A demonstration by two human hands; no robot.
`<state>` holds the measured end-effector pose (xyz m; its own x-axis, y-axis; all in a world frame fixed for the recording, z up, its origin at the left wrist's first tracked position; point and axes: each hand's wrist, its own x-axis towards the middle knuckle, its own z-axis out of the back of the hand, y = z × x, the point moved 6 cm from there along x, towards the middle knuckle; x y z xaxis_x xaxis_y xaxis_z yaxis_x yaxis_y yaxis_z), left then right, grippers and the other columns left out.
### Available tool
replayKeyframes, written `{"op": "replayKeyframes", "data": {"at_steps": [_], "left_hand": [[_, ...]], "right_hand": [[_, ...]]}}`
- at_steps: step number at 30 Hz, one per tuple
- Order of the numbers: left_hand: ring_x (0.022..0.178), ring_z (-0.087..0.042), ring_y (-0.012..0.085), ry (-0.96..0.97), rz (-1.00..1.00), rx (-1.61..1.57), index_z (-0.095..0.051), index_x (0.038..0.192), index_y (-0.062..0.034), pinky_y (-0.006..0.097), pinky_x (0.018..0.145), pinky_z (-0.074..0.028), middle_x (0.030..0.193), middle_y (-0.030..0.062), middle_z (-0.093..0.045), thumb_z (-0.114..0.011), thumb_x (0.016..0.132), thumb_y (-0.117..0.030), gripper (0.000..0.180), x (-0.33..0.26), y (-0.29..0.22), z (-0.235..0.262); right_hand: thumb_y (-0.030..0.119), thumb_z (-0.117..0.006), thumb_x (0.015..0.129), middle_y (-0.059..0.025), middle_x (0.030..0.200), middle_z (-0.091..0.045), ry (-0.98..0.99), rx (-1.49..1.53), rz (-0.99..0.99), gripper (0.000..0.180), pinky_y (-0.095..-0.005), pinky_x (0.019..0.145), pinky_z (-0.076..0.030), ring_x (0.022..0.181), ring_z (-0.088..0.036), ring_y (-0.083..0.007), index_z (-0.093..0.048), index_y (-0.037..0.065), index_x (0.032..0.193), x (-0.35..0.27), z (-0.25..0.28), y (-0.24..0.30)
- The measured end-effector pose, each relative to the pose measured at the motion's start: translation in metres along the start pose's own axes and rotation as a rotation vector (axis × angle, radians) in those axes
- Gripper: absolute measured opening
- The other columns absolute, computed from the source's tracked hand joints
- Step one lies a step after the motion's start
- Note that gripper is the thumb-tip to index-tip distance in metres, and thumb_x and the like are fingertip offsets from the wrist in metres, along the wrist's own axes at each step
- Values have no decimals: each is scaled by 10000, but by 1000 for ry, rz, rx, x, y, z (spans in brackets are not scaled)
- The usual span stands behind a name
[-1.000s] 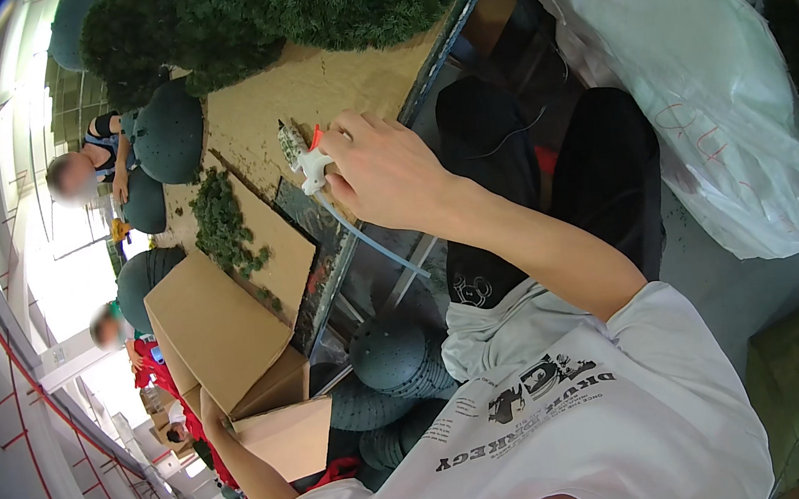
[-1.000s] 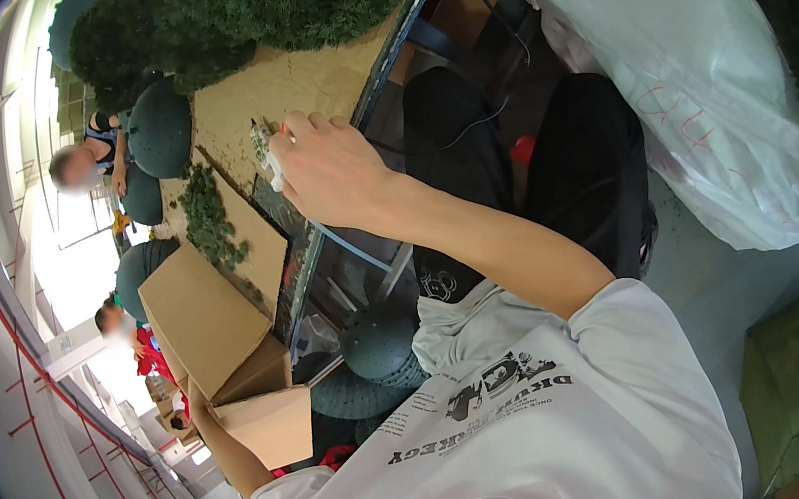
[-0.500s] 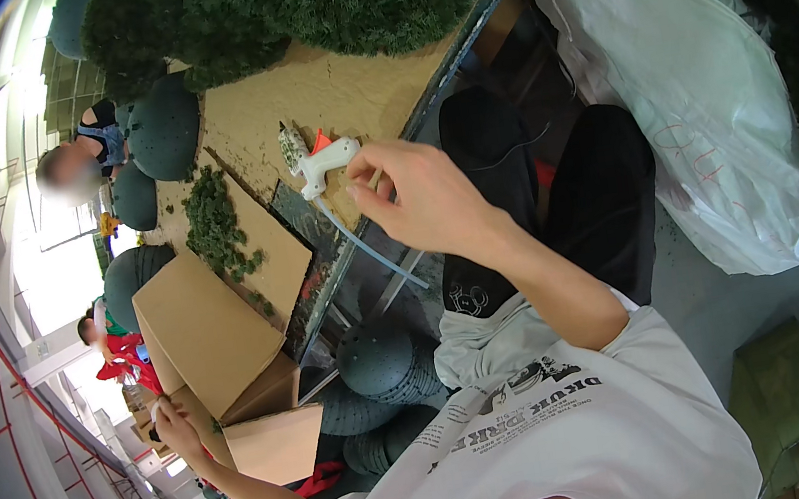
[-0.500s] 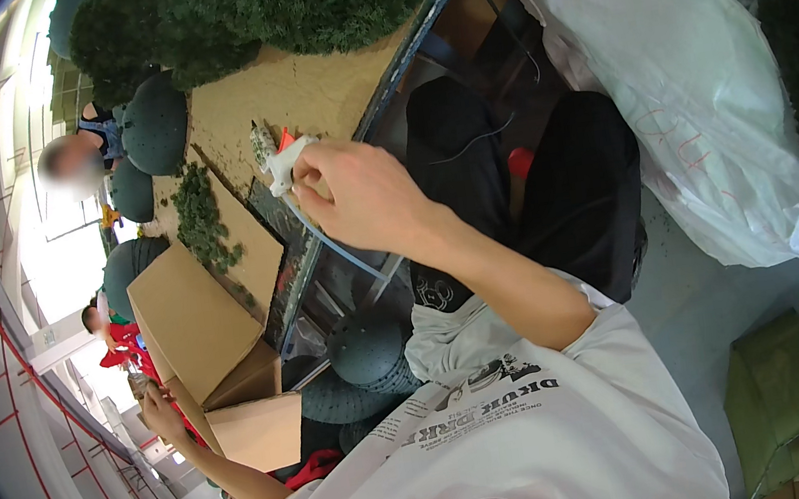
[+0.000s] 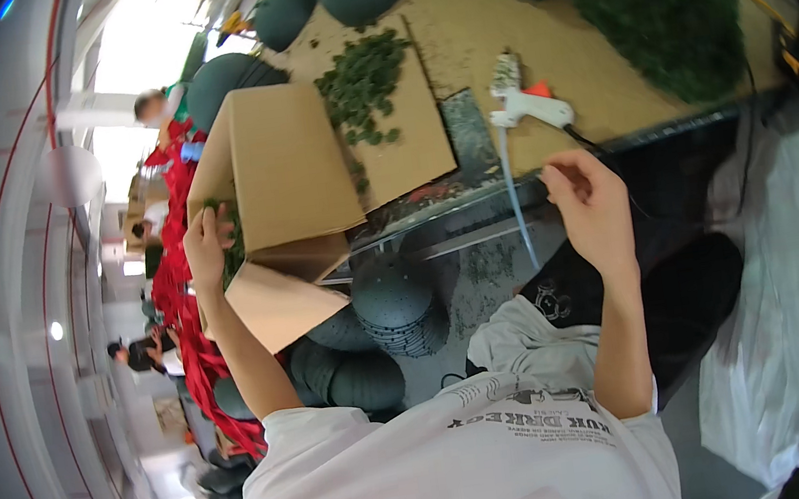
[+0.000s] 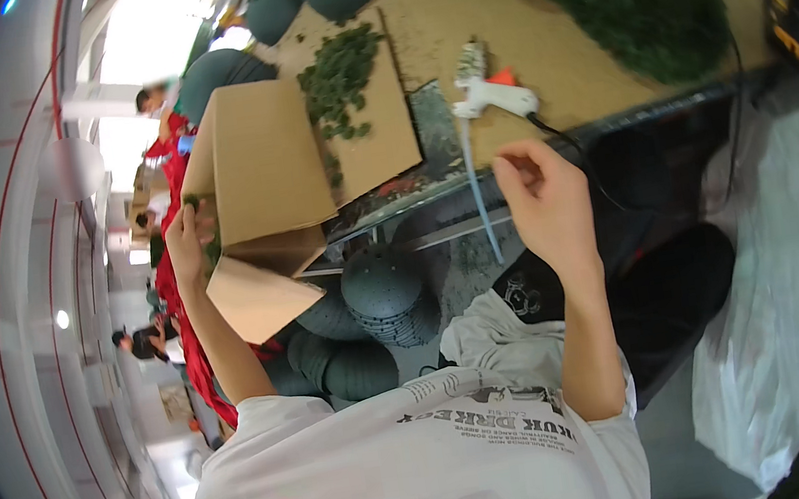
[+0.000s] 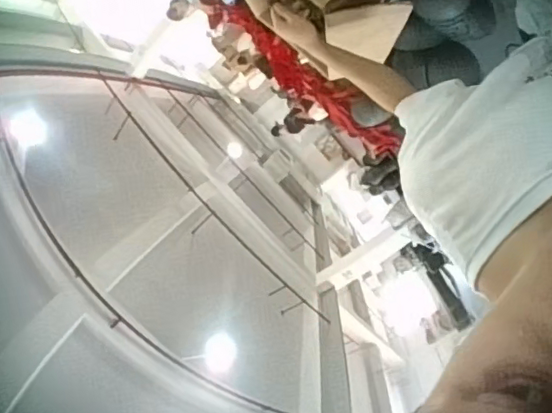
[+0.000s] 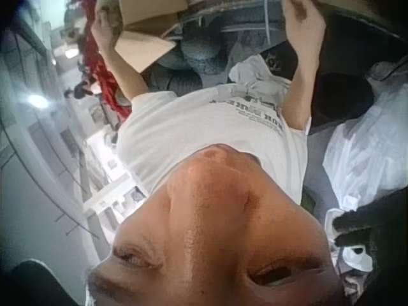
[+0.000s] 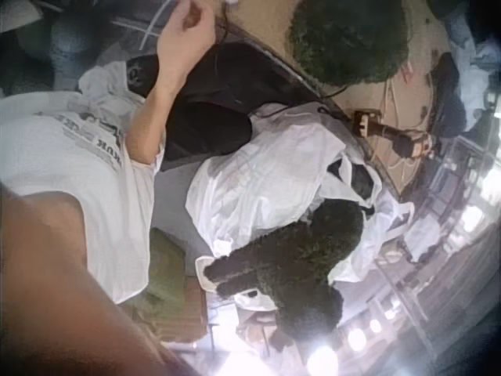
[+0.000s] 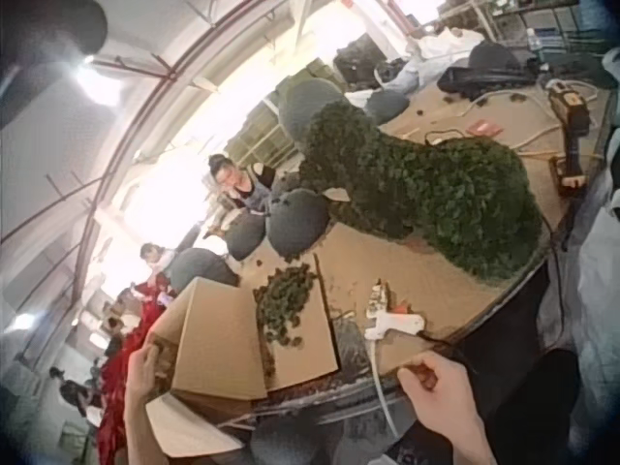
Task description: The person assembles artificial moss-covered objects by attaching artificial moss to plastic shells using a hot glue gun.
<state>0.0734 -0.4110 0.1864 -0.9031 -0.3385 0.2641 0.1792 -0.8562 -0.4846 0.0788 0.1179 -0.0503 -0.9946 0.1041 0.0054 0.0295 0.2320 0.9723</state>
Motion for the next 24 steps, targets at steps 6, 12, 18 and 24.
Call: {"op": "replayKeyframes", "data": {"at_steps": [6,12,18,24], "left_hand": [[864,-712,101,-187,-106,-316,-679,1262,54,235,675,-569,1181,97,-759,-565,1090,-180,312,-37,-31,15],[884,-678,98,-35,-258,-323,-657,1300,59,246,755,-531,1147,97,-755,-549,1085,-123,302,-102,-143,-73],[909,-634,96,409,-313,-605,-630,1296,44,253,825,-522,1029,43,-714,-549,1080,-96,269,-156,-202,-198],[815,-576,106,584,-384,-524,-650,1195,42,255,742,-477,914,38,-666,-498,1121,-211,304,-158,-237,-221]], "right_hand": [[71,-691,982,3,898,-676,143,64,-18,168,-212,671,-481,747,-553,-30,-709,-16,1125,-2,-33,15],[53,-720,951,-17,960,-669,357,258,159,391,-231,678,-499,756,-589,-63,-635,26,1332,-8,-80,67],[51,-753,908,-51,946,-652,376,-10,436,395,-276,660,-506,707,-600,-107,-670,68,1294,-8,-89,94],[19,-750,927,13,808,-602,311,379,122,228,-226,652,-479,731,-569,-44,-685,0,1145,1,-54,53]]}}
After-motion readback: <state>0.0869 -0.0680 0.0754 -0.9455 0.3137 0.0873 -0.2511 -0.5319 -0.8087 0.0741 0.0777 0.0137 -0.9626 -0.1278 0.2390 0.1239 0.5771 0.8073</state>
